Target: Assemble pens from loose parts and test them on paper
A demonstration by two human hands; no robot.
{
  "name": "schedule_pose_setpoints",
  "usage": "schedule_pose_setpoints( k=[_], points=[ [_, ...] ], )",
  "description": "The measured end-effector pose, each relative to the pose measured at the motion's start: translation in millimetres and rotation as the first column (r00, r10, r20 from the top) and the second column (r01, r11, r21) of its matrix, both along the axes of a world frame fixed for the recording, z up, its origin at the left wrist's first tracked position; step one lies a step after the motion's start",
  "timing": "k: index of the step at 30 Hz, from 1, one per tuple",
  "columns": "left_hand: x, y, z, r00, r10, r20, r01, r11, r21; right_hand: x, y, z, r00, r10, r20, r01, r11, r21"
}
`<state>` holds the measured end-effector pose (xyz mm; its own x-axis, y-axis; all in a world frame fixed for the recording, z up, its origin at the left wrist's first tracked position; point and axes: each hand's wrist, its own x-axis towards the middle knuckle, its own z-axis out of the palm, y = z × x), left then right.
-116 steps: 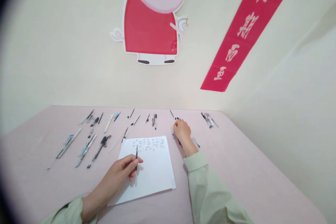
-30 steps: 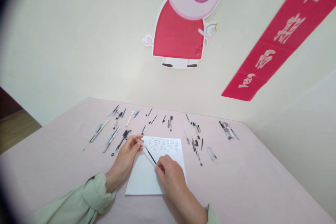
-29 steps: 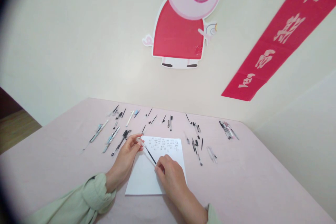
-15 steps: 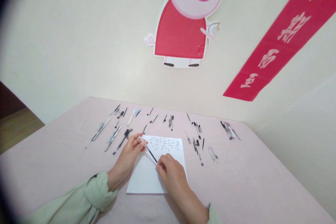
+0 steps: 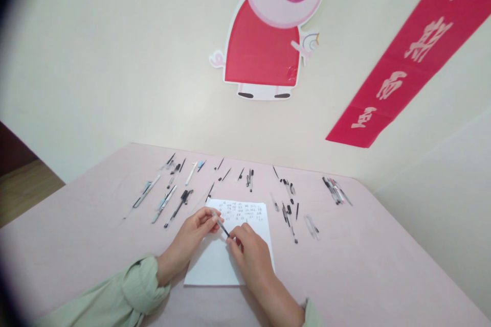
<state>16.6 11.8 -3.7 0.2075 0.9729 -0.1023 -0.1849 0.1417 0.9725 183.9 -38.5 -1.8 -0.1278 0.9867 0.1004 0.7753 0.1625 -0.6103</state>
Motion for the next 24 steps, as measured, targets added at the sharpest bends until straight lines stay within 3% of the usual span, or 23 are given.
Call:
schedule_pose_setpoints(
  k=[15,24],
  points=[
    [1.6,-5.5,3.7,0.995,-0.098,-0.002,0.098,0.995,-0.017,-1.4,3.6,-1.0,0.982,0.056,-0.182,-0.045,0.997,0.062],
    [1.9,-4.9,0.4,0.993,-0.113,0.023,0.114,0.993,-0.041,-3.3,5.2,-4.4,0.987,0.015,-0.158,-0.006,0.998,0.057]
  ],
)
